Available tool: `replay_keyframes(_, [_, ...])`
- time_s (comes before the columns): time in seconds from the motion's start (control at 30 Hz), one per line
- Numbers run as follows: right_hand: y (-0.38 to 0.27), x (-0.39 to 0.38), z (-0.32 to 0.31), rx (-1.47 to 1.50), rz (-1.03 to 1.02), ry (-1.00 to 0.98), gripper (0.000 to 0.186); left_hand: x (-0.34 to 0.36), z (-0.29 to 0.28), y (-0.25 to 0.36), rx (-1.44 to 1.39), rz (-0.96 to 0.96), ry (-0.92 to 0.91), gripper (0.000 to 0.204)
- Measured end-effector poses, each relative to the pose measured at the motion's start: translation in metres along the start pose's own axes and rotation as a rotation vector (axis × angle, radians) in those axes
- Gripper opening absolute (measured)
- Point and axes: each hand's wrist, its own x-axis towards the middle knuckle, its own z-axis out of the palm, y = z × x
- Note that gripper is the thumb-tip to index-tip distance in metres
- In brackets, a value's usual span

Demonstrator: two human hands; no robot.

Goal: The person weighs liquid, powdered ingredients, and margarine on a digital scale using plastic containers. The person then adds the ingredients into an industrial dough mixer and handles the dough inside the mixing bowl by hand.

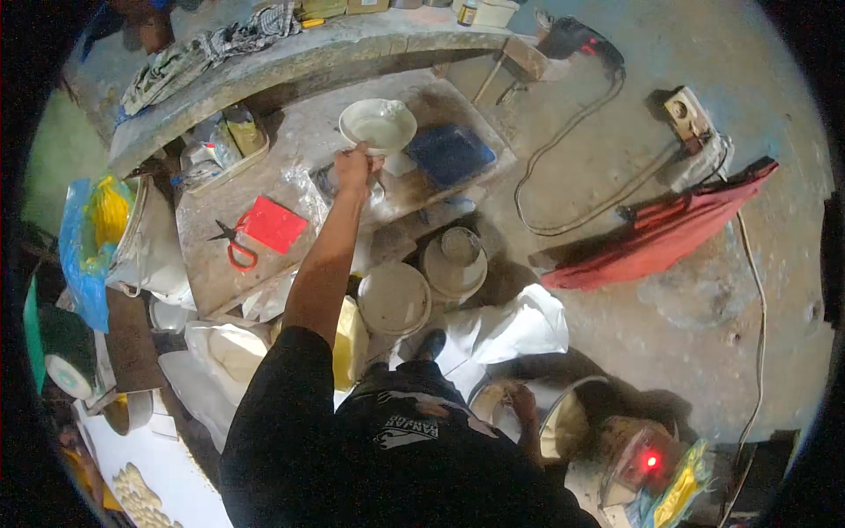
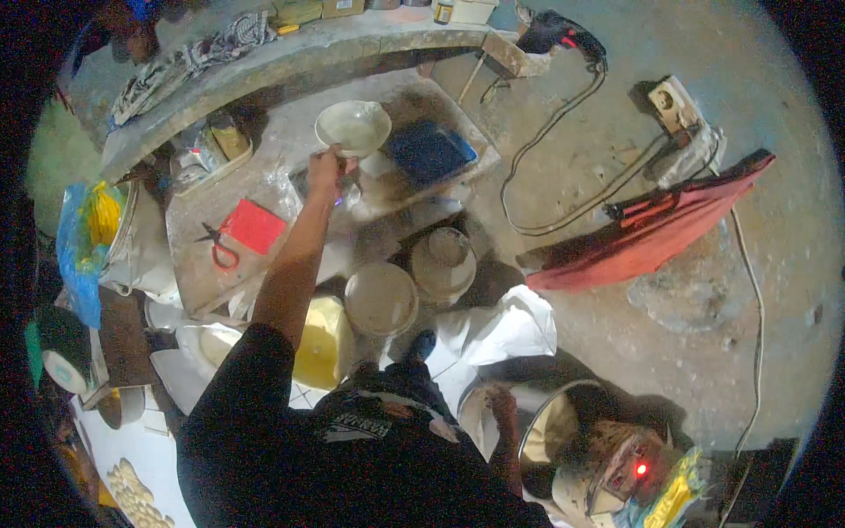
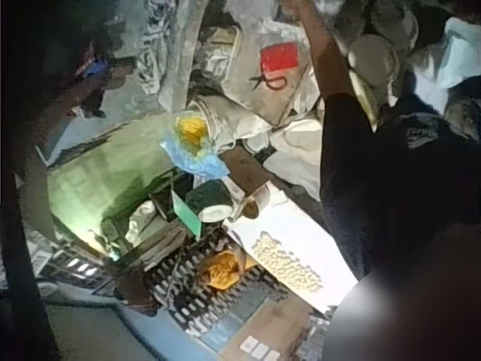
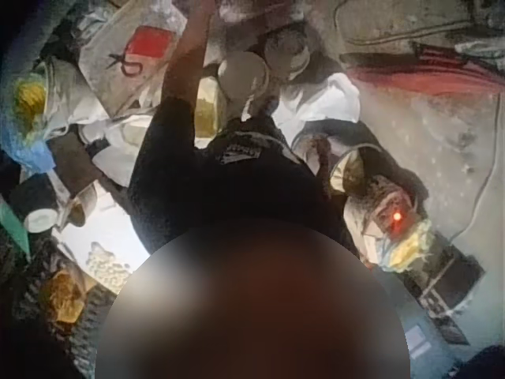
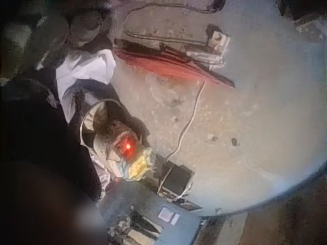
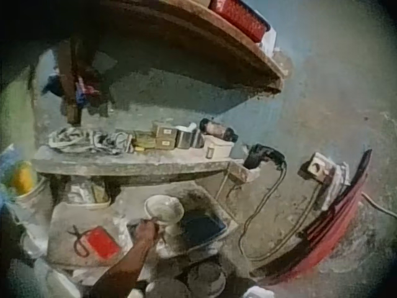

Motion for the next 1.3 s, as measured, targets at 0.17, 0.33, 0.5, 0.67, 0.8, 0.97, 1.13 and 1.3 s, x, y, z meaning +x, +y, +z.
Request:
replay_keyframes(0.17, [-0.053,0.064,-0.011,-0.867,-0.454,-0.215,0.029,0.046,0.024,-0.037,0.129,-0.022,0.134,0.04])
replay_keyframes(0.33, [-0.124,0.151,0.03,0.082,0.048,-0.31,0.034,0.153,0.003,-0.081,0.126,0.099,0.103,0.033])
replay_keyframes(0.5, [-0.164,0.23,0.027,-0.182,-0.288,-0.326,0.024,0.077,0.084,-0.105,0.434,0.063,-0.151,0.033])
replay_keyframes(0.67, [-0.229,0.316,0.067,-0.619,-0.864,-0.271,0.036,-0.036,0.106,-0.092,1.221,0.04,0.022,0.054])
replay_keyframes(0.8, [-0.236,0.352,0.091,-0.694,-0.793,-0.458,0.045,-0.014,0.079,-0.167,1.218,0.096,-0.051,0.053])
replay_keyframes(0.97, [-0.347,0.278,0.099,-0.986,-0.632,-0.575,0.055,-0.022,0.078,-0.131,1.223,0.346,0.215,0.04])
replay_keyframes(1.13, [-0.322,0.287,0.102,-0.879,-0.816,-0.558,0.052,-0.052,0.005,-0.021,1.003,0.363,0.295,0.034])
replay_keyframes(1.3, [-0.315,0.275,0.114,-0.885,-0.878,-0.557,0.05,-0.067,-0.061,0.027,0.842,0.338,0.457,0.034])
